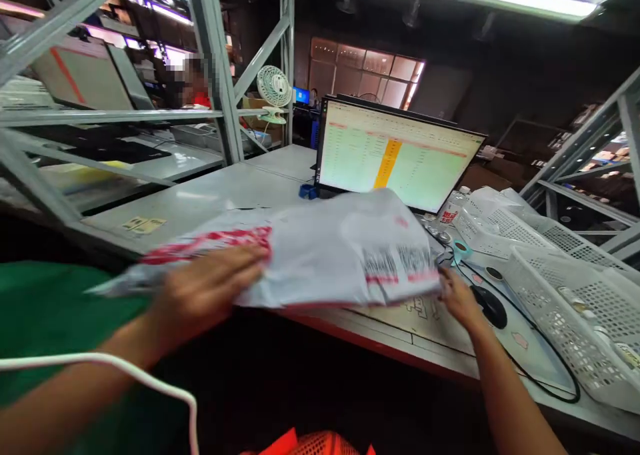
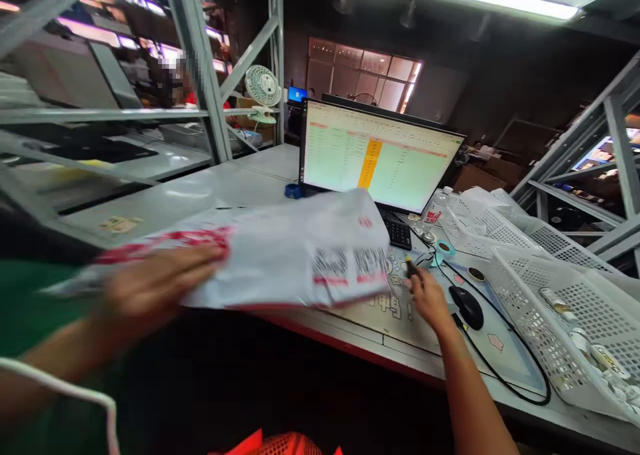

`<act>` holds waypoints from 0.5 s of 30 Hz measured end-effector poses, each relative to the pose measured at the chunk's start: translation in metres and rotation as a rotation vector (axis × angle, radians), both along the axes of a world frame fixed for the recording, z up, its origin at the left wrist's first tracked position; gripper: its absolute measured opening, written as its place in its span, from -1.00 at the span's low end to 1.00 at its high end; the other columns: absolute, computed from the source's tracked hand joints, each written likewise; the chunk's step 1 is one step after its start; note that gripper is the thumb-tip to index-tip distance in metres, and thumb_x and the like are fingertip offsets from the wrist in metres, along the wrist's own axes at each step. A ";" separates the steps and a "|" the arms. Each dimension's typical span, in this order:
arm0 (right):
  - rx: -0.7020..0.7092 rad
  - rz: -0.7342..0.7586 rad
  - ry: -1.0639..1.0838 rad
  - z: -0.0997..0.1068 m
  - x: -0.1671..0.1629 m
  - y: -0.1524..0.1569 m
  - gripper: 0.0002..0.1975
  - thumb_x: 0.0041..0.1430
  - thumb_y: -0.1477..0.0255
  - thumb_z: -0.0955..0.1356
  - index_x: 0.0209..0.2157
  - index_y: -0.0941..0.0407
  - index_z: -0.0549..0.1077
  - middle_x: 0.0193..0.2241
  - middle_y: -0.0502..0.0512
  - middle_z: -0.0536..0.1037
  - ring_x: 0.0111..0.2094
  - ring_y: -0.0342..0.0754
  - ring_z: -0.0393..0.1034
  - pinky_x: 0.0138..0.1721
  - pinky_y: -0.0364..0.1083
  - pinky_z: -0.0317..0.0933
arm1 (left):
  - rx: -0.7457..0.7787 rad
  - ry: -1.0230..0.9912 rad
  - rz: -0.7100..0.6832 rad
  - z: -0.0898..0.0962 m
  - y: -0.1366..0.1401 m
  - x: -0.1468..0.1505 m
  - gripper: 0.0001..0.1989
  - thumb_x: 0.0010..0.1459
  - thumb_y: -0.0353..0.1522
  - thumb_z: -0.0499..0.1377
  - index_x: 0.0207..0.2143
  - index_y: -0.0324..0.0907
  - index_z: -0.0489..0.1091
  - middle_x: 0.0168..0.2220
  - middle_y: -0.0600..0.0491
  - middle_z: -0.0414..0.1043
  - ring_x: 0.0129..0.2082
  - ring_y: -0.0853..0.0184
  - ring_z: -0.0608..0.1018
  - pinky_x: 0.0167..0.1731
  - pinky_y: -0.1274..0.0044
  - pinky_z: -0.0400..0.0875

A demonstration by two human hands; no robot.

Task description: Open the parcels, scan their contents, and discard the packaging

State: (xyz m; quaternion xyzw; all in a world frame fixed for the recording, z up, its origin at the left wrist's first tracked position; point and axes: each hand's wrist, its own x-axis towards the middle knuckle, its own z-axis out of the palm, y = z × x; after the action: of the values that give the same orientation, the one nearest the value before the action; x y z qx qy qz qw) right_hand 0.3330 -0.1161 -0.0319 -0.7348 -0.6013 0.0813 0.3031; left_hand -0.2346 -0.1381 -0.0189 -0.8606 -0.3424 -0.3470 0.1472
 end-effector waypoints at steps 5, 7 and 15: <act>0.140 0.232 0.190 0.078 -0.035 0.002 -0.37 0.44 0.10 0.21 0.38 0.15 0.33 -0.36 0.09 0.60 -0.53 -0.03 0.46 -0.47 -0.06 0.39 | -0.023 0.088 -0.128 -0.077 -0.016 0.081 -0.44 0.26 -0.60 0.02 0.24 -0.16 0.45 0.32 -0.03 0.46 0.33 0.17 0.48 0.35 0.25 0.37; 0.030 0.479 0.117 0.104 -0.089 0.011 -0.44 0.46 0.16 0.22 0.34 0.13 0.39 -0.32 0.10 0.62 -0.55 -0.09 0.43 -0.50 -0.11 0.36 | -0.091 0.039 -0.098 -0.097 -0.018 0.096 -0.44 0.26 -0.59 0.04 0.25 -0.16 0.46 0.32 -0.04 0.45 0.34 0.18 0.48 0.34 0.24 0.39; -0.181 1.039 -0.484 0.110 -0.336 0.065 -0.61 0.47 0.50 0.25 0.16 0.16 0.60 0.10 0.23 0.65 -0.04 -0.01 0.56 0.02 -0.11 0.33 | -0.323 -0.003 -0.046 -0.106 -0.028 0.100 -0.48 0.26 -0.57 0.11 0.22 -0.13 0.51 0.23 -0.06 0.55 0.27 0.21 0.55 0.30 0.28 0.43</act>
State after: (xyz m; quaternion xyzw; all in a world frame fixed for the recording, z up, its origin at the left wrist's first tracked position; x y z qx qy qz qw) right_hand -0.0025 -0.0513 0.0778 -0.3641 -0.9259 0.1001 0.0134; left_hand -0.1351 -0.1657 -0.1252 -0.8802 -0.3741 -0.2919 -0.0015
